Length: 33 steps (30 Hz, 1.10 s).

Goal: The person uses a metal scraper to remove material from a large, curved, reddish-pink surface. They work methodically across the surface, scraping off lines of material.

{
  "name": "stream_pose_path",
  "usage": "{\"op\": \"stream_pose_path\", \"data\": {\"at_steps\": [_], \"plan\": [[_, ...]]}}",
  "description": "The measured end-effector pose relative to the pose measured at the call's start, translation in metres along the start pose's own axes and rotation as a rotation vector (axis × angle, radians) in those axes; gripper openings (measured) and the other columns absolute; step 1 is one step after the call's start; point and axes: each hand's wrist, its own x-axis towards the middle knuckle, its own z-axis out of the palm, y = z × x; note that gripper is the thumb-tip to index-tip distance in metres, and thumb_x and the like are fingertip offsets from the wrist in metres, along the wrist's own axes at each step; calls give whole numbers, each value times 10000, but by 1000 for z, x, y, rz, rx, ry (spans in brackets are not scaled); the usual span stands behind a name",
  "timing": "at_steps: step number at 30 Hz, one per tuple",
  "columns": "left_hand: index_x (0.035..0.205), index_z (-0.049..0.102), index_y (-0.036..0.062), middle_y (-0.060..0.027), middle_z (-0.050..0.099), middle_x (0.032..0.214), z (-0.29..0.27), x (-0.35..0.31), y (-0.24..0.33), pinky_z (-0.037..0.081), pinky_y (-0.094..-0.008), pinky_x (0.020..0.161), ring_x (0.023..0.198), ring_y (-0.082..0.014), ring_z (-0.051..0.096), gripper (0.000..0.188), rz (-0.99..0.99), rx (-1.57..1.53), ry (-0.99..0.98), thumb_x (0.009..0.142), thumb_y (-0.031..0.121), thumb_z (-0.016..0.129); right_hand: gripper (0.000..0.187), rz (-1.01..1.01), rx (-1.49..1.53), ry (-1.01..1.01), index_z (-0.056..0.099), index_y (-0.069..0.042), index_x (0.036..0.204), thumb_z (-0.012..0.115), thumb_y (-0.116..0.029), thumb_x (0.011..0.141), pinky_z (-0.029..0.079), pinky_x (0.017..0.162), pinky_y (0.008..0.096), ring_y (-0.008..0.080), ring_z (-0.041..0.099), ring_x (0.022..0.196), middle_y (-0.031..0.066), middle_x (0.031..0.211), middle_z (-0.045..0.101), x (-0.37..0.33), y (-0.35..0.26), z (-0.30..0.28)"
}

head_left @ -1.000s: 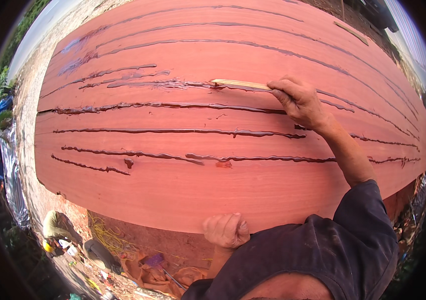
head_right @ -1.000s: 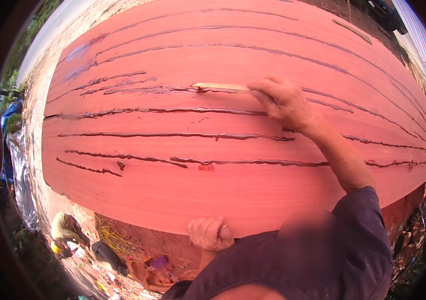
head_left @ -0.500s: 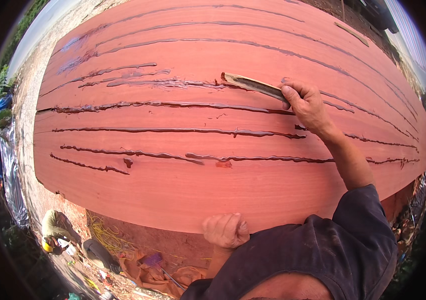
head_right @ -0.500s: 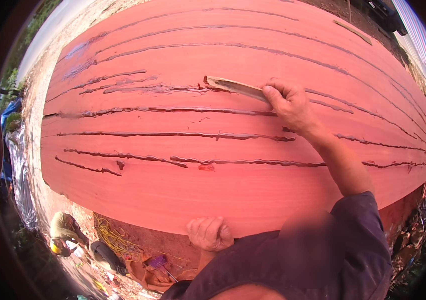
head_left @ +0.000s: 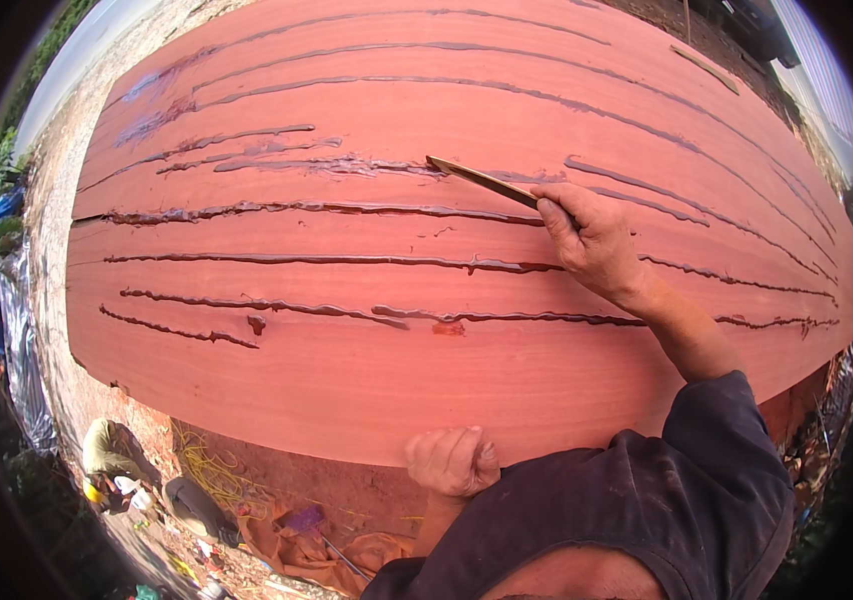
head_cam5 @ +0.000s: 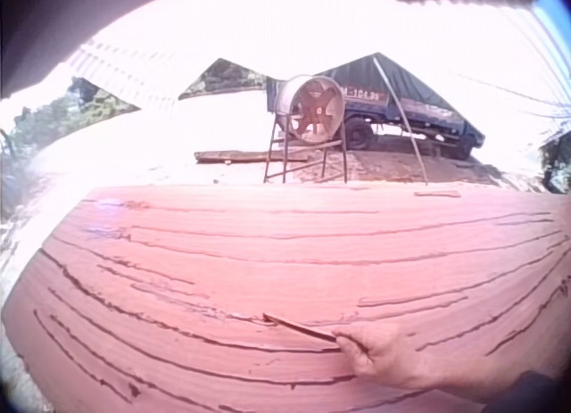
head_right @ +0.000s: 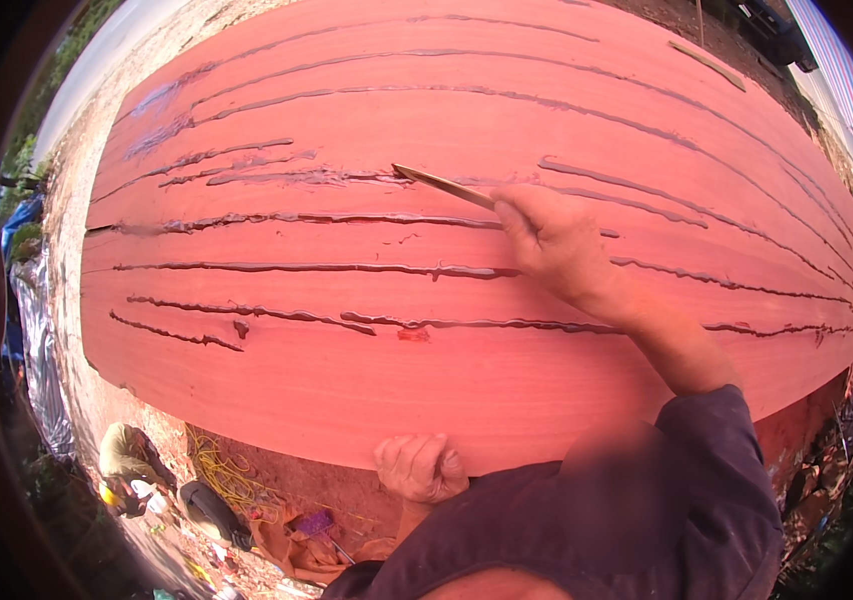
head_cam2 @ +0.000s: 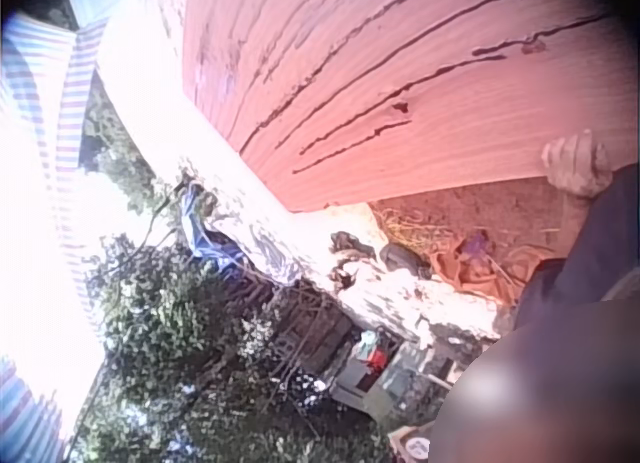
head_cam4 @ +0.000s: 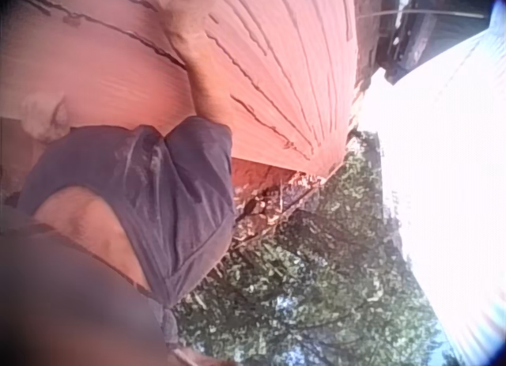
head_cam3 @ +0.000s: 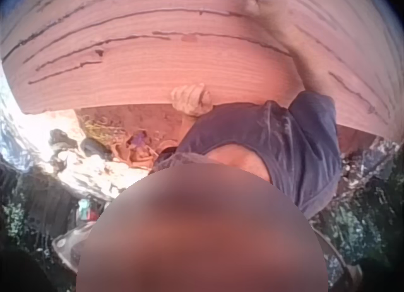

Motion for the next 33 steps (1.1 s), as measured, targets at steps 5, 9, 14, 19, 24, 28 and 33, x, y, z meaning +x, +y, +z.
{"op": "stream_pose_path", "data": {"at_steps": [5, 9, 14, 19, 24, 28, 33], "plan": [[989, 728, 137, 11, 692, 853, 0, 2, 0, 474, -376, 769, 757, -207, 651, 183, 10, 2, -2, 965, 311, 674, 203, -191, -297, -20, 710, -72, 1100, 703, -48, 899, 503, 533, 387, 255, 634, 640, 102, 787, 627, -1, -12, 1], [988, 728, 138, 12, 691, 852, 0, 1, 0, 474, -375, 768, 757, -204, 651, 185, 5, 4, -5, 969, 313, 672, 233, -233, -335, -25, 708, -80, 1094, 714, -36, 866, 498, 519, 382, 251, 625, 651, 86, 810, 606, -10, -18, 6], [987, 731, 139, 14, 690, 848, 0, 1, 0, 471, -372, 770, 745, -202, 650, 188, 6, -1, 2, 972, 318, 673, 295, -194, -299, -55, 707, -76, 1139, 710, -20, 849, 506, 522, 385, 271, 630, 675, 99, 840, 604, -20, -14, 7], [990, 734, 137, 15, 689, 843, 0, 2, -1, 468, -366, 771, 736, -199, 649, 191, 14, -12, 10, 977, 315, 668, 338, -220, -291, -44, 703, -63, 1164, 708, 0, 833, 516, 534, 388, 284, 637, 688, 111, 849, 618, -20, -8, -1], [981, 738, 136, 15, 690, 841, 1, 1, -1, 466, -366, 773, 743, -197, 649, 196, 11, -18, 15, 978, 319, 670, 338, -255, -291, -21, 701, -57, 1154, 715, 10, 823, 523, 547, 387, 281, 644, 699, 112, 853, 633, -18, -6, -4], [984, 741, 136, 12, 692, 845, 0, 0, -1, 468, -371, 775, 747, -204, 648, 203, 15, -20, 6, 975, 326, 670, 329, -287, -294, -29, 704, -55, 1143, 715, 14, 821, 528, 554, 381, 272, 645, 706, 105, 855, 630, -15, -2, -5], [992, 735, 133, 1, 691, 861, 0, -2, -2, 471, -390, 789, 771, -220, 641, 202, 20, -21, -11, 963, 320, 663, 302, -336, -316, -54, 714, -32, 1160, 775, 4, 867, 506, 550, 346, 229, 629, 697, 102, 891, 654, -11, 8, -8]]}}
